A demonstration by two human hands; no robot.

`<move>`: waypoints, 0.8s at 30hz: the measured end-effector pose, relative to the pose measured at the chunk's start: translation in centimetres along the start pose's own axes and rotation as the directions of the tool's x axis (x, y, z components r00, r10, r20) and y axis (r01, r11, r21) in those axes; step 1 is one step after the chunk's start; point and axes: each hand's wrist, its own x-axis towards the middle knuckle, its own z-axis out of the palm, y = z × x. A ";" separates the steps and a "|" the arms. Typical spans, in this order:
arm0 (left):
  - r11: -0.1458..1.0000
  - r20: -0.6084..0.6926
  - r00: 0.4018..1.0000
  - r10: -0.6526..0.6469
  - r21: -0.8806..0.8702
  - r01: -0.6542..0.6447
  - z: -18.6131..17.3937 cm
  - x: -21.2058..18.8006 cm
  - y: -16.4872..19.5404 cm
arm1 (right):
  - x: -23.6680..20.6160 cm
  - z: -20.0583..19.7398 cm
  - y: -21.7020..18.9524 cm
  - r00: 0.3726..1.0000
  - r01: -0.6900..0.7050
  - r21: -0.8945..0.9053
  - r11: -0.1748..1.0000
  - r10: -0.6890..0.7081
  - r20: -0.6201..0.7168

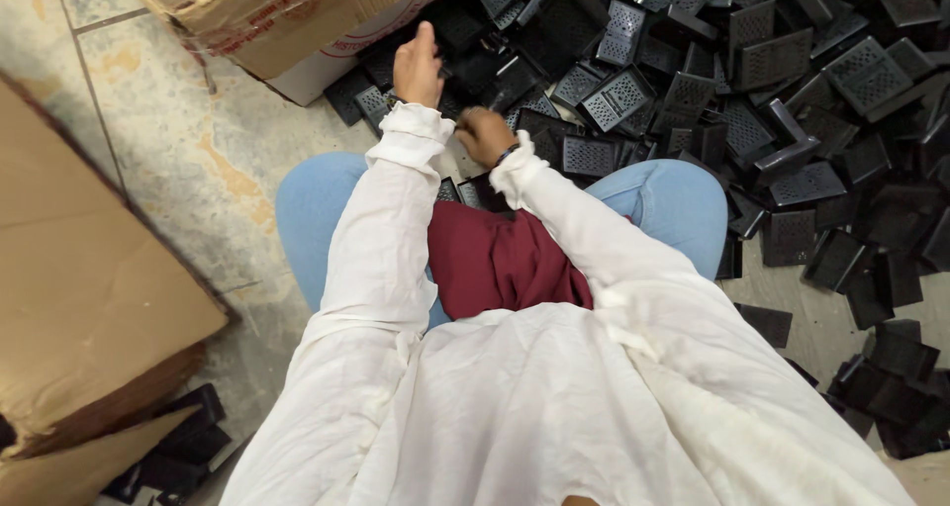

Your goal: The person sits on the floor and repeatedly picks up small black plastic parts from a pile, inspects them by turning them over, and places them into a cardboard box. The person handles the parts one at a time, occasionally moving the pile aside to reach more items.

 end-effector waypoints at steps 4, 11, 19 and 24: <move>0.975 0.099 0.975 -0.197 0.122 0.184 1.1 -1.3 -1.0 | -2.6 -4.3 0.4 0.982 -0.183 0.429 0.884 0.183 0.042; 0.860 0.288 0.953 -0.093 -0.459 0.223 1.6 -3.6 0.9 | -6.3 -13.0 4.3 0.975 -0.055 0.620 0.783 0.176 -0.136; 0.835 0.070 0.994 -0.081 -0.540 0.106 1.4 -2.0 -0.7 | -9.4 -8.5 6.2 0.962 -0.017 -0.625 0.781 0.183 0.202; 0.893 0.150 0.985 -0.090 -0.425 0.146 1.5 -2.2 -0.9 | -8.2 -7.2 6.1 0.933 -0.028 -0.740 0.673 0.283 0.222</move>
